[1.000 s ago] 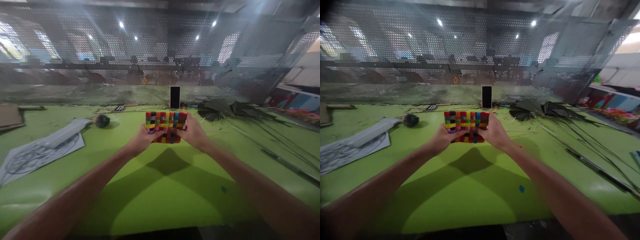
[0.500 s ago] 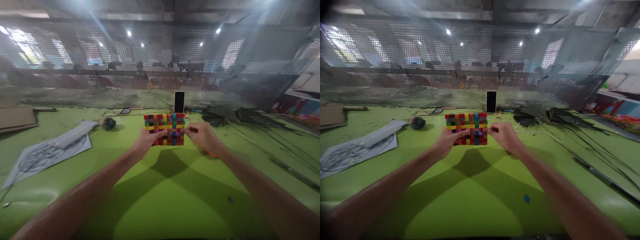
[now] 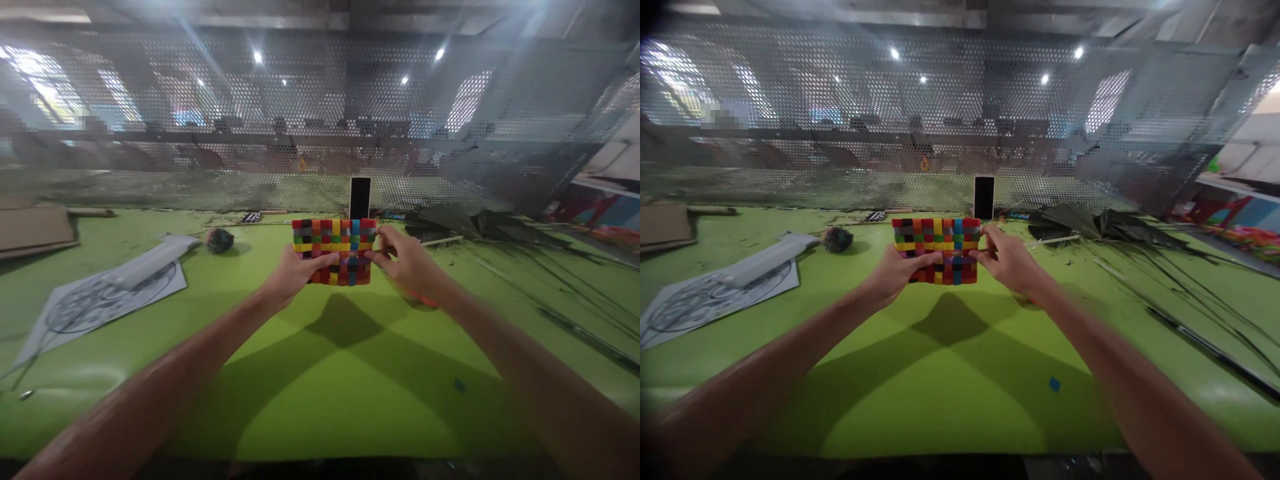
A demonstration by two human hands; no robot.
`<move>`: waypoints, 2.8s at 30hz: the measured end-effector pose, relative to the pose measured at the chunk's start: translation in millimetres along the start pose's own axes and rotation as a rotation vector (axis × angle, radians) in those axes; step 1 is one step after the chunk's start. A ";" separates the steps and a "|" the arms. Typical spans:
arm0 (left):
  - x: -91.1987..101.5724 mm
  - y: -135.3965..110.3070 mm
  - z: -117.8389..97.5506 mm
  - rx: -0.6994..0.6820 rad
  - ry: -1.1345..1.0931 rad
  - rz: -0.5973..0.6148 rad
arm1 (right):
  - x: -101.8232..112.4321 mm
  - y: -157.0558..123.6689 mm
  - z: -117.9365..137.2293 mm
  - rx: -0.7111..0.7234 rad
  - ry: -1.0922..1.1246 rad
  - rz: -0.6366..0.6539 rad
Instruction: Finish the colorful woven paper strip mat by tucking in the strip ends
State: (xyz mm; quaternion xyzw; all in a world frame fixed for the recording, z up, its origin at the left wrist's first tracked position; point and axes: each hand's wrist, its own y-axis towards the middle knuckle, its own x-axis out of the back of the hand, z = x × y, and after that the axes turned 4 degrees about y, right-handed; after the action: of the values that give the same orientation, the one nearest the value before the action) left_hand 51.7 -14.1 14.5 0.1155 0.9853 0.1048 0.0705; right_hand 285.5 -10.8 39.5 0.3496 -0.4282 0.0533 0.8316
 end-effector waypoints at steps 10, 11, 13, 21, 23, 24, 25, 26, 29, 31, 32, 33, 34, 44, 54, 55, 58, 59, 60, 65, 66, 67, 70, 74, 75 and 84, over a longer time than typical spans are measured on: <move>3.2 2.5 6.9 -0.023 0.062 0.020 | -3.9 -2.6 8.0 -0.075 0.108 0.057; 3.0 2.1 6.1 -0.039 0.091 0.014 | -5.5 -2.8 8.4 -0.088 0.108 0.054; 0.9 0.1 4.7 -0.073 0.155 -0.006 | -10.5 -3.4 9.7 -0.127 0.103 0.024; -14.7 -9.9 14.1 0.000 0.281 -0.164 | -31.4 -7.2 14.4 -0.196 0.259 -0.149; -14.6 -9.6 15.8 -0.001 0.224 -0.158 | -32.2 -7.6 13.5 -0.169 0.267 -0.158; -14.1 -9.1 16.4 0.002 0.206 -0.163 | -32.3 -7.6 13.1 -0.161 0.254 -0.164; -13.6 -8.5 16.9 0.007 0.199 -0.171 | -32.3 -7.7 12.9 -0.159 0.236 -0.169; -13.1 -7.9 17.3 0.012 0.198 -0.175 | -32.4 -7.7 13.0 -0.163 0.215 -0.171; -12.2 -6.4 17.8 -0.004 0.173 -0.163 | -32.4 -7.7 15.3 -0.191 0.162 -0.151; -11.8 -5.9 17.1 -0.020 0.165 -0.143 | -32.1 -7.9 18.0 -0.213 0.145 -0.140; -11.6 -5.8 16.4 -0.027 0.166 -0.135 | -32.0 -8.1 19.2 -0.221 0.144 -0.136; -11.4 -5.7 15.9 -0.032 0.168 -0.127 | -32.1 -8.4 20.2 -0.225 0.142 -0.135; -11.1 -5.6 15.5 -0.037 0.171 -0.119 | -32.5 -8.8 20.9 -0.220 0.135 -0.140; -11.5 -6.4 19.0 -0.013 0.347 -0.197 | -35.5 -9.0 23.0 -0.113 -0.011 -0.193; -14.9 -8.6 11.2 0.057 0.356 -0.213 | -29.8 -8.4 22.3 -0.160 -0.011 -0.180; -14.8 -8.8 11.8 0.048 0.345 -0.200 | -30.0 -8.4 21.0 -0.152 -0.009 -0.176; -15.4 -9.7 13.8 0.033 0.288 -0.168 | -30.4 -7.9 18.6 -0.121 -0.011 -0.160; -15.8 -9.9 14.3 0.040 0.282 -0.178 | -30.5 -7.6 18.4 -0.121 -0.017 -0.152; -16.0 -10.1 14.8 0.049 0.286 -0.198 | -30.7 -7.3 18.4 -0.127 -0.026 -0.144; -14.9 -10.3 16.7 0.058 0.314 -0.218 | -32.9 -6.5 16.1 -0.106 -0.015 -0.117; -14.4 -10.3 17.1 0.057 0.308 -0.203 | -33.6 -6.6 14.7 -0.087 -0.003 -0.106; -14.0 -10.4 17.5 0.061 0.304 -0.189 | -34.3 -6.9 13.2 -0.071 0.007 -0.095; -13.6 -10.5 18.5 0.088 0.319 -0.182 | -36.8 -8.1 9.7 -0.053 0.016 -0.063; -13.9 -9.8 18.1 0.143 0.324 -0.228 | -40.4 -8.6 8.3 -0.077 0.003 -0.032; -13.8 -9.5 17.7 0.141 0.310 -0.220 | -40.8 -8.3 7.7 -0.076 -0.003 -0.031; -8.6 -4.5 19.8 0.109 0.215 -0.097 | -30.2 -3.2 1.7 -0.251 -0.106 -0.033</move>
State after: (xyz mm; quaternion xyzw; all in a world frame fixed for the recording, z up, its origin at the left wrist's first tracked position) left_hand 62.3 -16.7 -4.6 0.0593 0.9958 0.0593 -0.0369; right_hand 266.7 -7.9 15.8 0.2524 -0.4690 -0.0330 0.8457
